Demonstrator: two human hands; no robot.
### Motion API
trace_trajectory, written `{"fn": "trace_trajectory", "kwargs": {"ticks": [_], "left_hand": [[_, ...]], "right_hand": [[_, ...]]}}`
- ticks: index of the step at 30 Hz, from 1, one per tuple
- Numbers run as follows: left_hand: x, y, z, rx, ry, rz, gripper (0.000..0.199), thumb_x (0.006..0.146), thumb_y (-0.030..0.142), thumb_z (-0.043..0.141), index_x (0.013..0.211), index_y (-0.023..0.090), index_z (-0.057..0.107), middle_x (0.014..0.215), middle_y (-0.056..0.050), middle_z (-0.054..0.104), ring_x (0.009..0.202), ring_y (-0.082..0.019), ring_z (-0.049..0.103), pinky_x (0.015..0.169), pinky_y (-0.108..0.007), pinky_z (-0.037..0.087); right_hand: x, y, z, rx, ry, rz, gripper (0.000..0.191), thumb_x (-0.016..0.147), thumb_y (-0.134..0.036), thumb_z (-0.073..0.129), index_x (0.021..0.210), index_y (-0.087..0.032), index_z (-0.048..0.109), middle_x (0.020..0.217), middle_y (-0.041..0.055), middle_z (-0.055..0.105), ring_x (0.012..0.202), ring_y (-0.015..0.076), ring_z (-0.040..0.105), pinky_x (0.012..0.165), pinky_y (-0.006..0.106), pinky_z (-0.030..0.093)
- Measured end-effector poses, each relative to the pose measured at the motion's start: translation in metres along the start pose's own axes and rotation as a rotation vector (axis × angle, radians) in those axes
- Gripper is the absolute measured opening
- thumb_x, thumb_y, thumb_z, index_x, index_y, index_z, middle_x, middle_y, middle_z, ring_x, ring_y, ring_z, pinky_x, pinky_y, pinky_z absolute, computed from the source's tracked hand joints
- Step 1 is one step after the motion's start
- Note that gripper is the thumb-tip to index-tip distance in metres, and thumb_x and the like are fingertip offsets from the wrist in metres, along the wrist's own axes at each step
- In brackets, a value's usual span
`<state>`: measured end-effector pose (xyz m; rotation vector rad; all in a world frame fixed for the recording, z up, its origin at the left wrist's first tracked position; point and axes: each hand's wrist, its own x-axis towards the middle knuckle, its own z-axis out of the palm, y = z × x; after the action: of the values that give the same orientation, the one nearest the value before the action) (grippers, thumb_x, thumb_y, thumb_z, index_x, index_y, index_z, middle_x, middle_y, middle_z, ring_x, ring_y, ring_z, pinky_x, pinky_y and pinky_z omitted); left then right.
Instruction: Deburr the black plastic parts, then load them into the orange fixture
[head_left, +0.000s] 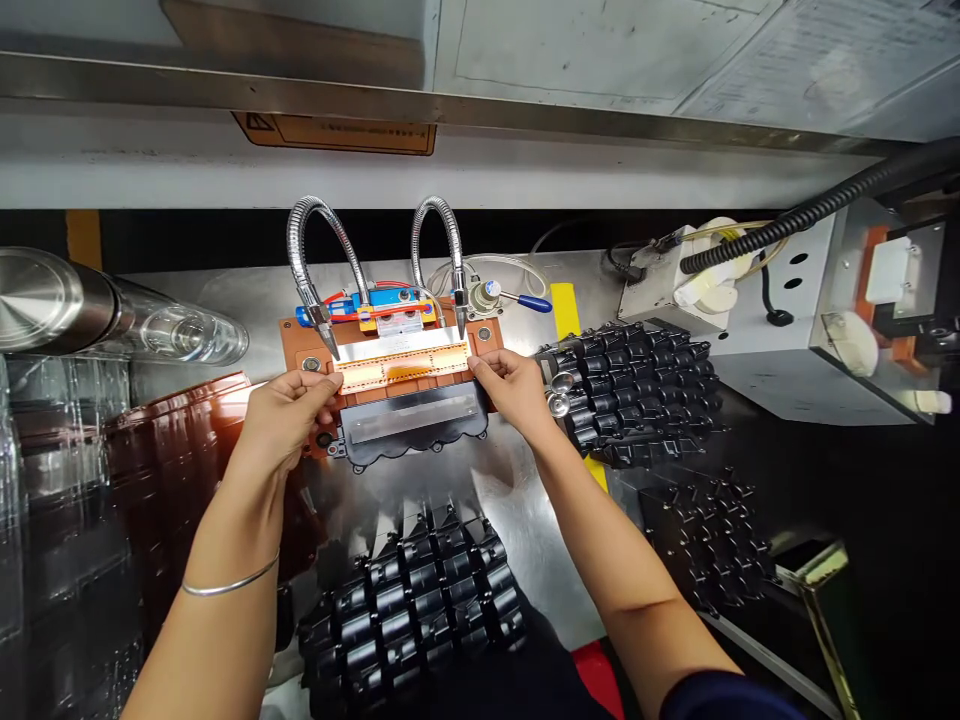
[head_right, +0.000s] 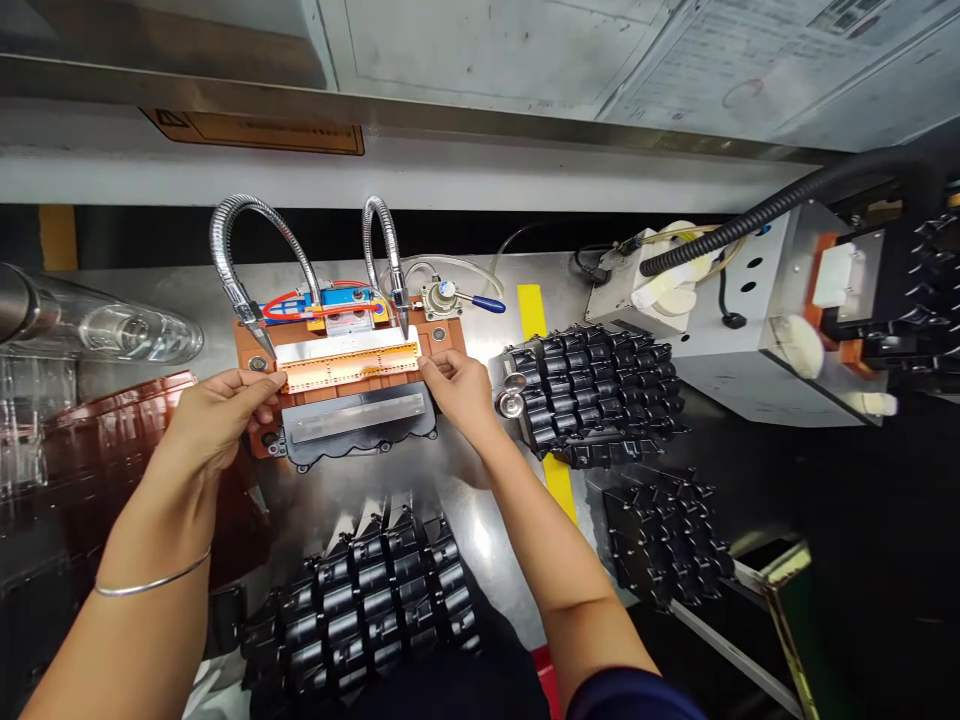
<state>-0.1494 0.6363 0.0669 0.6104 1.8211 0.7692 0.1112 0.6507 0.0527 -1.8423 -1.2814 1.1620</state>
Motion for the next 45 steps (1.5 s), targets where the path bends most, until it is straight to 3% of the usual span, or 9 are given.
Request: {"fn": "trace_trajectory", "kwargs": {"ticks": [6, 9, 13, 18, 24, 29, 36, 40, 45], "left_hand": [[-0.007, 0.001, -0.005, 0.071, -0.006, 0.031, 0.024, 0.066, 0.038, 0.073, 0.069, 0.015, 0.064, 0.054, 0.001, 0.061, 0.042, -0.01, 0.049, 0.038, -0.021, 0.036], [-0.039, -0.008, 0.009, 0.305, 0.17, 0.468, 0.022, 0.08, 0.039, 0.064, 0.081, 0.017, 0.069, 0.069, -0.003, 0.068, 0.058, -0.015, 0.059, 0.054, -0.028, 0.049], [-0.073, -0.028, 0.039, 0.784, -0.02, 1.222, 0.02, 0.084, 0.03, 0.064, 0.099, 0.017, 0.069, 0.101, -0.01, 0.073, 0.094, -0.027, 0.066, 0.082, -0.044, 0.052], [-0.046, -0.04, 0.057, 0.912, 0.175, 1.434, 0.02, 0.087, 0.017, 0.058, 0.106, 0.014, 0.065, 0.11, -0.013, 0.071, 0.11, -0.03, 0.062, 0.096, -0.05, 0.047], [-0.018, -0.053, 0.056, 0.871, 0.201, 1.46, 0.031, 0.087, 0.01, 0.052, 0.117, 0.015, 0.06, 0.12, -0.015, 0.068, 0.125, -0.03, 0.053, 0.104, -0.053, 0.041], [-0.018, -0.061, 0.059, 0.832, 0.146, 1.434, 0.037, 0.086, 0.005, 0.05, 0.12, 0.016, 0.06, 0.124, -0.015, 0.066, 0.128, -0.03, 0.05, 0.106, -0.055, 0.038], [-0.024, -0.035, 0.045, 0.697, 0.158, 1.078, 0.031, 0.091, 0.032, 0.052, 0.114, 0.014, 0.062, 0.123, -0.018, 0.065, 0.12, -0.031, 0.057, 0.108, -0.055, 0.035], [-0.032, -0.02, 0.035, 0.614, 0.32, 0.608, 0.056, 0.081, 0.042, 0.062, 0.121, 0.004, 0.052, 0.137, -0.031, 0.047, 0.131, -0.043, 0.041, 0.108, -0.064, 0.026], [-0.093, -0.052, 0.026, 0.457, 0.268, 0.503, 0.059, 0.069, 0.032, 0.074, 0.117, 0.013, 0.046, 0.117, -0.019, 0.059, 0.113, -0.034, 0.058, 0.095, -0.053, 0.047]], "right_hand": [[0.002, 0.005, -0.002, 0.042, -0.049, -0.008, 0.033, 0.073, -0.047, 0.065, 0.071, -0.015, 0.068, 0.058, -0.0012, 0.06, 0.053, 0.0106, 0.049, 0.052, 0.023, 0.039], [0.003, 0.008, -0.002, 0.037, -0.064, -0.021, 0.034, 0.074, -0.049, 0.064, 0.073, -0.015, 0.069, 0.06, -0.0008, 0.062, 0.054, 0.0114, 0.052, 0.053, 0.023, 0.04], [0.004, 0.003, -0.011, -0.032, -0.074, -0.117, 0.04, 0.084, -0.05, 0.051, 0.075, -0.016, 0.07, 0.069, 0.0022, 0.069, 0.066, 0.016, 0.061, 0.063, 0.027, 0.047], [0.018, -0.021, -0.046, -0.482, 0.124, -0.32, 0.031, 0.087, -0.038, 0.051, 0.099, -0.016, 0.07, 0.093, 0.008, 0.071, 0.08, 0.0212, 0.064, 0.075, 0.034, 0.049], [0.05, -0.044, -0.067, -1.246, 0.018, -0.312, 0.035, 0.089, -0.025, 0.052, 0.12, -0.012, 0.062, 0.116, 0.0178, 0.064, 0.097, 0.031, 0.06, 0.071, 0.036, 0.046], [0.079, -0.042, -0.071, -1.401, -0.079, -0.339, 0.032, 0.093, -0.021, 0.044, 0.118, -0.013, 0.063, 0.111, 0.0174, 0.066, 0.095, 0.0284, 0.06, 0.066, 0.032, 0.042], [0.074, -0.047, -0.063, -1.064, 0.063, -0.326, 0.039, 0.094, -0.021, 0.04, 0.129, -0.015, 0.056, 0.131, 0.0165, 0.055, 0.108, 0.0292, 0.054, 0.078, 0.035, 0.044], [0.019, -0.04, -0.026, -0.815, 0.005, -0.341, 0.041, 0.093, -0.028, 0.044, 0.131, -0.018, 0.052, 0.117, 0.0107, 0.065, 0.099, 0.0229, 0.06, 0.082, 0.033, 0.049], [-0.072, -0.005, -0.008, -0.19, -0.183, -0.187, 0.059, 0.079, -0.026, 0.055, 0.136, -0.02, 0.04, 0.119, 0.0111, 0.063, 0.102, 0.0227, 0.062, 0.083, 0.035, 0.052]]}}
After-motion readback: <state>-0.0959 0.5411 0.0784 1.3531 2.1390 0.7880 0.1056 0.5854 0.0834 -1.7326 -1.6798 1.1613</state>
